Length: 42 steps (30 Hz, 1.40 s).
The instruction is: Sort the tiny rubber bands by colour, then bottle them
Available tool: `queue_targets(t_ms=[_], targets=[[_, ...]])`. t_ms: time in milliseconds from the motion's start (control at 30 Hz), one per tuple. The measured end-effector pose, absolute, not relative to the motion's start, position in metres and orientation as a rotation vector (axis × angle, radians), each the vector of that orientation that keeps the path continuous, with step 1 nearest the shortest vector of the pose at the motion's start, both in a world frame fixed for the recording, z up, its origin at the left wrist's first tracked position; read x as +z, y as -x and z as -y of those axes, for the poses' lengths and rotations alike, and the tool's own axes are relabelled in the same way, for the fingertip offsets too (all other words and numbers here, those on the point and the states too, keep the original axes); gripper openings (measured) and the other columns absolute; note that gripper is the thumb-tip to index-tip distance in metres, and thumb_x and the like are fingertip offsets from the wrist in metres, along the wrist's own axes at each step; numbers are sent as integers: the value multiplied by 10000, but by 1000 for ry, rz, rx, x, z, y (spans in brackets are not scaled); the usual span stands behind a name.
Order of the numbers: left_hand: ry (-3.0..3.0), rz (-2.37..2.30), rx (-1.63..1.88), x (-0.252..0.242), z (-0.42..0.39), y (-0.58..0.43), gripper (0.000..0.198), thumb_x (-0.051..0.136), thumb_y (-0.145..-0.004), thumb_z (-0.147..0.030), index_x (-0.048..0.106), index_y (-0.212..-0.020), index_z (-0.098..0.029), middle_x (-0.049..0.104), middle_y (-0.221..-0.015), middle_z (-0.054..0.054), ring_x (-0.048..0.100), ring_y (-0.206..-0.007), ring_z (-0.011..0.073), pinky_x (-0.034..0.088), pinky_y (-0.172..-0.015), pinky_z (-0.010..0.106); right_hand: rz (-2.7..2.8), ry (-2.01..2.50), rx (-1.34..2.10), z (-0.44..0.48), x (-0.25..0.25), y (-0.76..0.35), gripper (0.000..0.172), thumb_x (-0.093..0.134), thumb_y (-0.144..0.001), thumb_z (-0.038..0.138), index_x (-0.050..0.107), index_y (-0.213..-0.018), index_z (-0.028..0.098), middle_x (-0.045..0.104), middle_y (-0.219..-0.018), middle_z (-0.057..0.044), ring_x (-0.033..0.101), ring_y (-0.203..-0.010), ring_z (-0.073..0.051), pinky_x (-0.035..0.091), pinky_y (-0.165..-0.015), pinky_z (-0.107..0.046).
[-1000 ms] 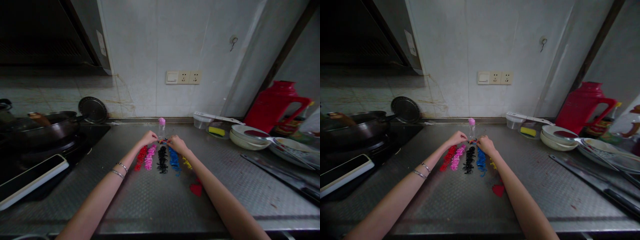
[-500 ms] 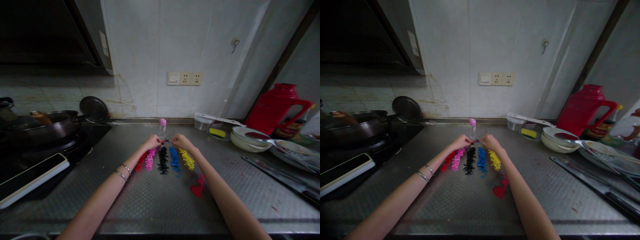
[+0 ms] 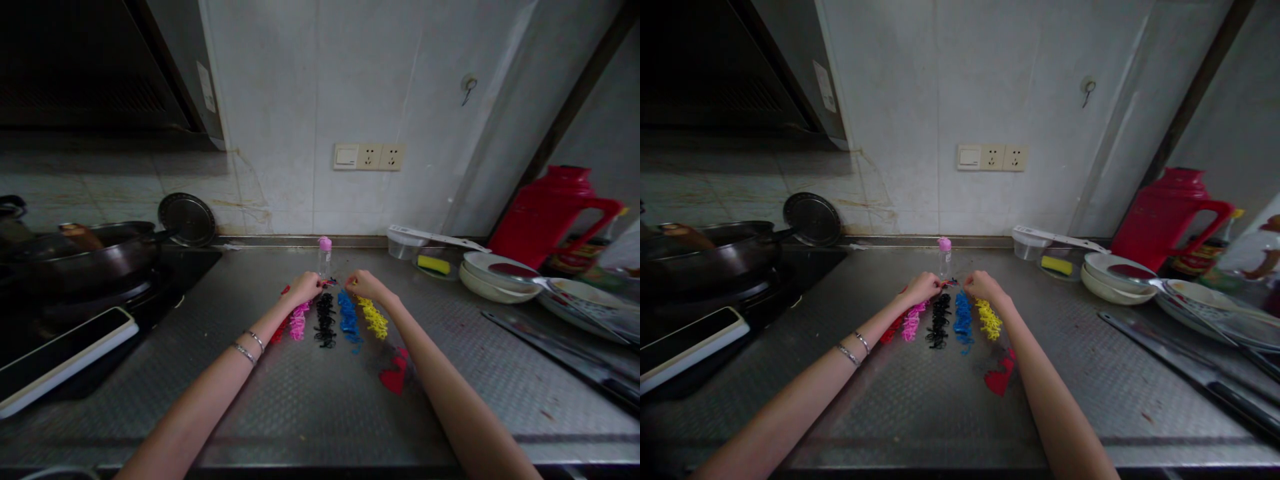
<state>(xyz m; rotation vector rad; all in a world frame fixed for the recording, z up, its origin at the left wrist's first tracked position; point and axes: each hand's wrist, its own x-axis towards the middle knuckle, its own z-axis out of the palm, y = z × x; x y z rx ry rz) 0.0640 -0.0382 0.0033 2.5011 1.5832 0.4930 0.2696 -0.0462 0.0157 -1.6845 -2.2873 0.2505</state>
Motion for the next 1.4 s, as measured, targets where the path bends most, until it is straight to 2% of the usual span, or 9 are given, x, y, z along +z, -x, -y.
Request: queue_targets(t_ms=[200,333,467,633,800,967,1400], targets=[[-2483,-1405,544,9,32,-60,220,525,-723,-230,720,-781,-146,677,-712,60,548,-588,124,371,-572,209,2276,1722,212,48,14,-264,228,504,-726,230,700,-825,167,690,-815,-68,619,-766,-158,398,-647,-186],[-2420,-1140,447,17,28,-54,217,548,-674,-196,721,-766,-104,647,-607,34,503,-523,104,352,-530,195,2284,1721,177,49,13,-263,235,486,-743,225,694,-841,176,685,-840,-67,612,-809,-159,399,-693,-192],[-2342,-1015,368,24,29,-47,219,581,-640,-211,723,-762,-98,648,-615,29,495,-532,102,353,-529,191,2284,1731,97,53,13,-259,243,479,-767,247,690,-870,184,674,-893,-71,591,-872,-171,398,-728,-205],[-2289,-1092,453,34,28,-31,268,549,-658,-228,720,-809,-87,660,-642,42,504,-546,108,364,-535,195,2319,1689,36,56,13,-251,243,483,-787,254,681,-916,198,663,-962,-70,559,-957,-181,394,-778,-217],[-2305,-1189,533,36,23,-3,268,529,-663,-225,718,-778,-74,680,-708,70,541,-610,123,384,-583,202,2370,1715,29,54,11,-236,215,495,-808,279,676,-896,203,656,-957,-64,566,-924,-173,408,-722,-206],[-2266,-1281,589,30,20,24,290,523,-675,-268,713,-781,-76,654,-639,58,512,-537,112,369,-533,202,2396,1731,-31,50,13,-227,189,502,-814,279,665,-838,187,649,-914,-81,578,-876,-182,420,-674,-214],[-2154,-1346,747,24,11,57,286,529,-685,-306,697,-771,-91,625,-613,41,499,-518,98,371,-518,195,2394,1717,-48,48,14,-226,162,531,-789,242,665,-867,194,641,-962,-79,539,-961,-202,417,-727,-234]])
